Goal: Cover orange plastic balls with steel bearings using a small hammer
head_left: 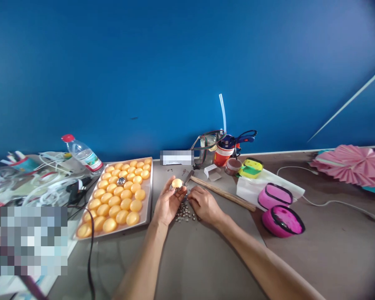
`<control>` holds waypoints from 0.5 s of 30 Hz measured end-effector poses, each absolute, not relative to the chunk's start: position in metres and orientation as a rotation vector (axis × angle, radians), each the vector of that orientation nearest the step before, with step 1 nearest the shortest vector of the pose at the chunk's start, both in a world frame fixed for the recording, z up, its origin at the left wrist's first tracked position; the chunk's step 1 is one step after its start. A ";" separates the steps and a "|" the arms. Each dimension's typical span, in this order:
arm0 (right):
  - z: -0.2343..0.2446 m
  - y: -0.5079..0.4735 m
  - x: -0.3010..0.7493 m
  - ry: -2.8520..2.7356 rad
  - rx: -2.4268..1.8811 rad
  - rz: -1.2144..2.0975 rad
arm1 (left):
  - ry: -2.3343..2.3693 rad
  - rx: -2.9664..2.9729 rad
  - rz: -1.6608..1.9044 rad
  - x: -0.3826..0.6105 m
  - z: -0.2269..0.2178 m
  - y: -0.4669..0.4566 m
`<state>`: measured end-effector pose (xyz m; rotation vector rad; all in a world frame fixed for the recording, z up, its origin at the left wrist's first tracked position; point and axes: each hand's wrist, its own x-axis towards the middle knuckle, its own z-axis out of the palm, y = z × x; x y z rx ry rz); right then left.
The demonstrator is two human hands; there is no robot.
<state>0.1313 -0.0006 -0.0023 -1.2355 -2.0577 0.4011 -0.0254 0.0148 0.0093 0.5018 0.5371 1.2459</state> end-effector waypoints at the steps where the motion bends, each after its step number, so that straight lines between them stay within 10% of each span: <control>1: -0.001 0.000 0.132 -1.995 -1.211 0.445 | 0.547 0.505 1.242 -0.025 0.010 0.015; 15: 0.008 0.000 0.132 -1.717 -1.211 0.775 | 0.575 0.551 1.216 -0.020 0.009 0.011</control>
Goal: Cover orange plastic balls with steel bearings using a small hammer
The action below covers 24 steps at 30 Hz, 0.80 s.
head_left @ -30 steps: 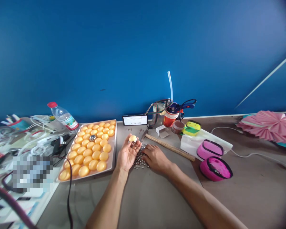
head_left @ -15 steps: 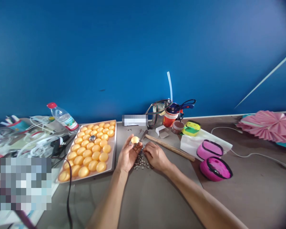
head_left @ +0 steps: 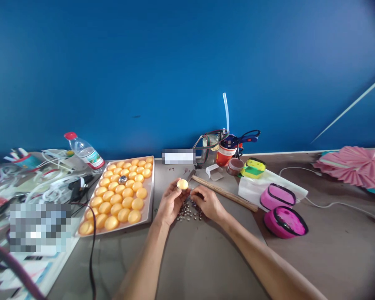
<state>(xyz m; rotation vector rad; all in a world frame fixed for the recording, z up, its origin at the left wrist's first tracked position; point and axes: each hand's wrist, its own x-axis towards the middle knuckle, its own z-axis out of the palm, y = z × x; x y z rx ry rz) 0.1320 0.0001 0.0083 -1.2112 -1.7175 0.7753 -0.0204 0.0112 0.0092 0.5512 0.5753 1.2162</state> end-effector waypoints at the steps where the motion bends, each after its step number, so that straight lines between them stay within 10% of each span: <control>1: 0.008 0.000 0.132 -1.712 -1.215 0.795 | 0.577 0.548 1.214 -0.021 0.009 0.011; 24: 0.008 0.005 0.132 -1.247 -1.008 1.280 | 0.574 0.586 1.203 -0.020 0.007 0.012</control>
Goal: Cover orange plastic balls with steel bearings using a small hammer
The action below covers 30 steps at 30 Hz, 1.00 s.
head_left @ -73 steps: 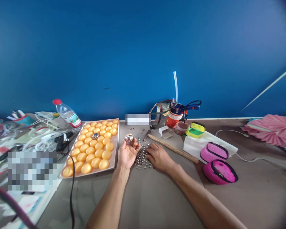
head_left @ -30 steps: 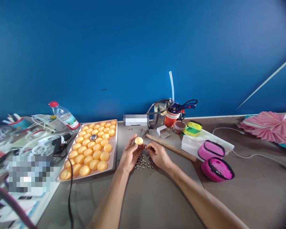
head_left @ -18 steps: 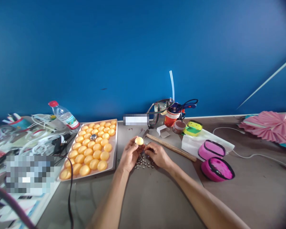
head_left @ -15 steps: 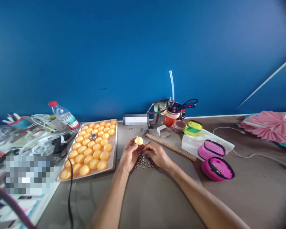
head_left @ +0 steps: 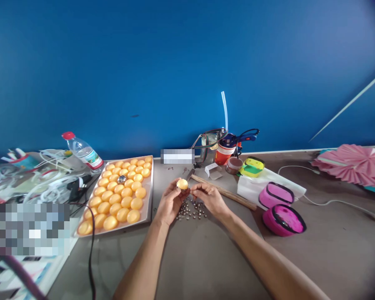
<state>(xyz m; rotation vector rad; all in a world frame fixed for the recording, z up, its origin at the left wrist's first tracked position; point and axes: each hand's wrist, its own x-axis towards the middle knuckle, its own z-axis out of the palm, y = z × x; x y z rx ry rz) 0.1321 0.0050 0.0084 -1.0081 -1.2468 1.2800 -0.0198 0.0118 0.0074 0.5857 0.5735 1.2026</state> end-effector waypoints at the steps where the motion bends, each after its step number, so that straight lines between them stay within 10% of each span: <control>1: 0.008 0.005 0.132 -1.224 -0.991 1.298 | 0.575 0.589 1.199 -0.019 0.007 0.012; 30: 0.010 0.003 0.131 -1.246 -1.067 1.300 | 0.602 0.722 1.158 -0.012 0.012 0.004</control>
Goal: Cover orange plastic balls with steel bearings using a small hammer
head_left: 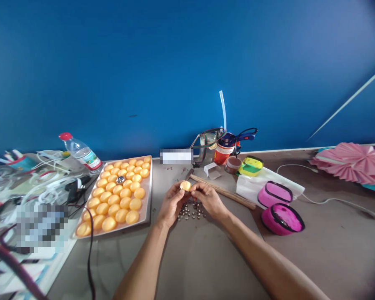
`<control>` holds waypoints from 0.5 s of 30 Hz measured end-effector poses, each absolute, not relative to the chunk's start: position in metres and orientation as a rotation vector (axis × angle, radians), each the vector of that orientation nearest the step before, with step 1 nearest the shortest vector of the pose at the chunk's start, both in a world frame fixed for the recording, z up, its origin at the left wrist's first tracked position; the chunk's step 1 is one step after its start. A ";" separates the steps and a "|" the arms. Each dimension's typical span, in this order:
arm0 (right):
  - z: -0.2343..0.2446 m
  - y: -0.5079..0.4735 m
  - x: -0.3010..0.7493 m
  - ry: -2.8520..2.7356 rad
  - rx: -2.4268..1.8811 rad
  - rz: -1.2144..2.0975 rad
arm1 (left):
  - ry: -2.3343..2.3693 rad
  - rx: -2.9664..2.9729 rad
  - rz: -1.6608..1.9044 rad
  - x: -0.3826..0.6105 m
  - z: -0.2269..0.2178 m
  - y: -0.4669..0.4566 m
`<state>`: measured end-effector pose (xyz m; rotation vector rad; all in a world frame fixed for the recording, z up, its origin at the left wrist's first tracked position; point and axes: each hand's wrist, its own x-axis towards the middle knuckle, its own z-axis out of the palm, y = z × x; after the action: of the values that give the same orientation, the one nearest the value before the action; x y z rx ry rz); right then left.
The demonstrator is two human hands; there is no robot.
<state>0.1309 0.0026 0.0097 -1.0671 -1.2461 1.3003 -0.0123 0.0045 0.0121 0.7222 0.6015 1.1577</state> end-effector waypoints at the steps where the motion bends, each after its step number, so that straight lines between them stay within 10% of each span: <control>1: 0.010 0.002 0.131 -1.249 -1.068 1.294 | 0.599 0.728 1.159 -0.012 0.012 0.004; 15: 0.014 0.001 0.129 -1.292 -1.103 1.223 | 0.609 0.735 1.168 -0.011 0.013 0.002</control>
<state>0.1294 0.0015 0.0137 -1.1033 -1.2924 1.2226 -0.0113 0.0024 0.0133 0.7345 0.6086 1.1678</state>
